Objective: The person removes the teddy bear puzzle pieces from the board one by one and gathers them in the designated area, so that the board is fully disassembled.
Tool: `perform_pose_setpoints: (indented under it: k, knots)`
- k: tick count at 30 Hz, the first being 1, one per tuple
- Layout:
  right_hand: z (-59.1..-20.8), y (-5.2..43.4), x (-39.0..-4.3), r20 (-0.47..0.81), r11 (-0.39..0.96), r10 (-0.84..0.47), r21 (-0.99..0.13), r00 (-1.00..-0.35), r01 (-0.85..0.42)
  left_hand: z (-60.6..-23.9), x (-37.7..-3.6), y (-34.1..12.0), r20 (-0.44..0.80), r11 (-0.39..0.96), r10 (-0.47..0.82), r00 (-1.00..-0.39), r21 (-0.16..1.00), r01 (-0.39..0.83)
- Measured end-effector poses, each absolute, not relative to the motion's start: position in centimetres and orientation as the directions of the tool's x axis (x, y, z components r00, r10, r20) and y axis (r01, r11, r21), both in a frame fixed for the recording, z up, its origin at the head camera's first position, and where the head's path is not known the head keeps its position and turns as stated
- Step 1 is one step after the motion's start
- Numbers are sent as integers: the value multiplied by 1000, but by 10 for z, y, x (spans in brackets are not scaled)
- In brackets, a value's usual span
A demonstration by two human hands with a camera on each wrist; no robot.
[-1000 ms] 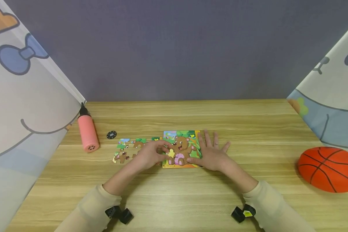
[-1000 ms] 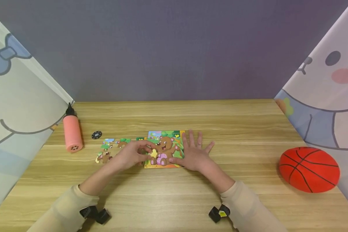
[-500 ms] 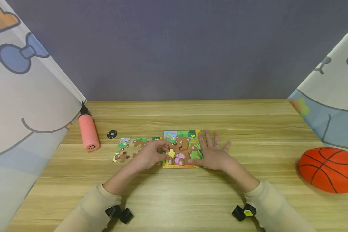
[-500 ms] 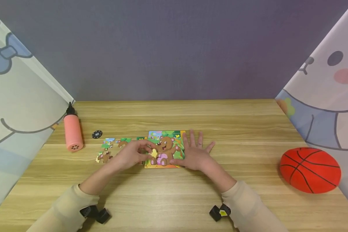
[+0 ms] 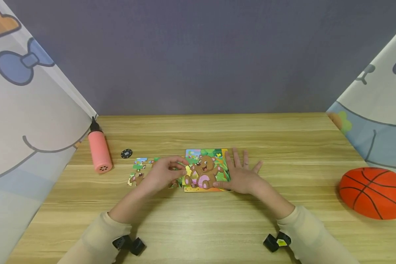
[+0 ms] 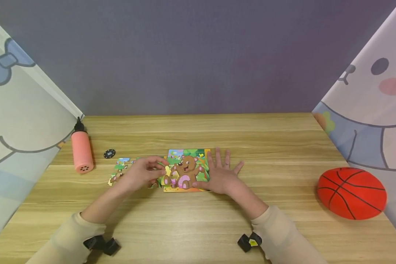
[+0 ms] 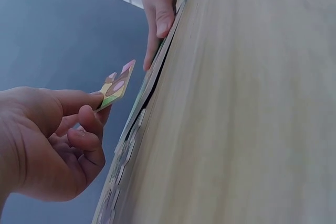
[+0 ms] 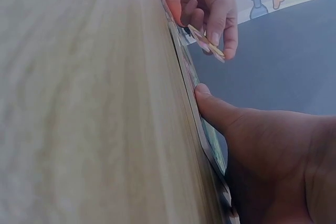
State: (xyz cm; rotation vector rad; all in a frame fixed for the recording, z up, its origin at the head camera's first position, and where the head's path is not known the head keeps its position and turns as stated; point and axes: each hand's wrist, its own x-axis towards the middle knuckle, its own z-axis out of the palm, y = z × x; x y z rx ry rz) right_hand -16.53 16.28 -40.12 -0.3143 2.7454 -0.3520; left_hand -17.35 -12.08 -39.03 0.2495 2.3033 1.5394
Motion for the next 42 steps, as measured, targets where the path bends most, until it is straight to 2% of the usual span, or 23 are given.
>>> perform_pose_setpoints:
  k: [5,12,32,42]
  knots:
    - [-401,163,-165,-314,944,-262,-280,-912,-174,-391,-172,-130,-218,358,349,-912,930,-85]
    - [-400,164,-164,-316,945,-259,-278,-913,-172,-393,-168,-148,-235,432,320,-918,898,-79]
    - [-400,164,-164,-304,941,-263,-292,-916,-173,-397,-157,-183,-244,339,335,-910,933,-125]
    - [-401,163,-165,-303,942,-264,-286,-916,-177,-396,-148,-203,-262,367,288,-921,919,-146]
